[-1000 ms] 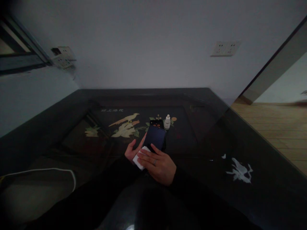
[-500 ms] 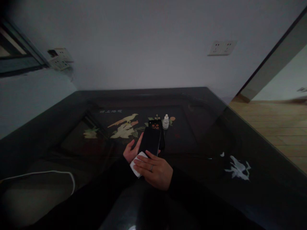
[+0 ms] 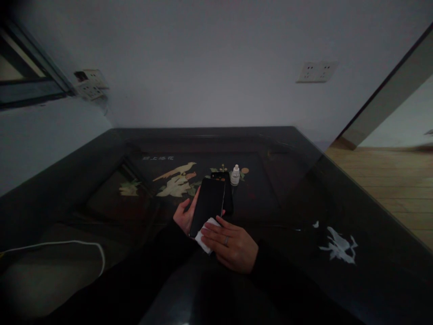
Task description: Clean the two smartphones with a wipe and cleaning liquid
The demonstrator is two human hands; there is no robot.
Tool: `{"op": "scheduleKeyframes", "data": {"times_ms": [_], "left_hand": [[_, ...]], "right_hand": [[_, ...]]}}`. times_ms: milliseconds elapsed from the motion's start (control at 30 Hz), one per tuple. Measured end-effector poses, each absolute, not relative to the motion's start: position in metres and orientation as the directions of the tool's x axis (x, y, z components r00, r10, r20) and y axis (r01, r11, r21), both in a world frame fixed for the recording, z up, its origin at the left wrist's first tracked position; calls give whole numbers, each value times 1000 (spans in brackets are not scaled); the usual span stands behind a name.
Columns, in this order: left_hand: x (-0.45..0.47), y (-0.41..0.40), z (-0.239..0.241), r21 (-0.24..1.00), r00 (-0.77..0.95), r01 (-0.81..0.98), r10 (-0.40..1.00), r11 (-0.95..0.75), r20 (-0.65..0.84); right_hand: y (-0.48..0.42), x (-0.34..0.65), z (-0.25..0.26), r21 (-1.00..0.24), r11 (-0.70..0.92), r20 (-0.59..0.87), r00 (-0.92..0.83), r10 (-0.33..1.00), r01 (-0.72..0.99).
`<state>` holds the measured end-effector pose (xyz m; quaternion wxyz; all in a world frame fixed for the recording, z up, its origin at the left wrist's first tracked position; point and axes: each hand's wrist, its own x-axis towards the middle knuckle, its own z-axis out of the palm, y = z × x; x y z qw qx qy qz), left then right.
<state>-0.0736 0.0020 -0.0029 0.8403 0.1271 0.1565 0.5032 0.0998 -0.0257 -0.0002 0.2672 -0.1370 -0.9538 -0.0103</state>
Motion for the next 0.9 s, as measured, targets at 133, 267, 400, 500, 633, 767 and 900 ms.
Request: {"op": "scheduleKeyframes", "data": {"times_ms": [133,267,400,500,633,767,900], "left_hand": [[-74,-1,-1,349,505,-771,846,532,-174],[-74,-2,-3,364,449,-805,882,469,-145],[-71,-6,-2,364,550,-747,825,556,-130],[-70,-6,-4,375,573,-721,806,582,-149],[-75,0,-12,378,519,-752,838,540,-167],[-78,0,-10,372,507,-757,842,537,-185],[-69,-7,-4,363,531,-742,824,564,-197]], "right_hand": [[-24,75,3,-34,963,530,-812,245,269],[-8,84,12,-3,939,546,-786,290,344],[15,105,30,-26,840,623,-649,437,542],[11,102,31,-25,822,627,-631,456,569],[-15,79,13,6,930,555,-775,302,366],[-14,77,12,1,956,525,-814,250,295],[11,97,33,-24,839,605,-660,445,544]]}}
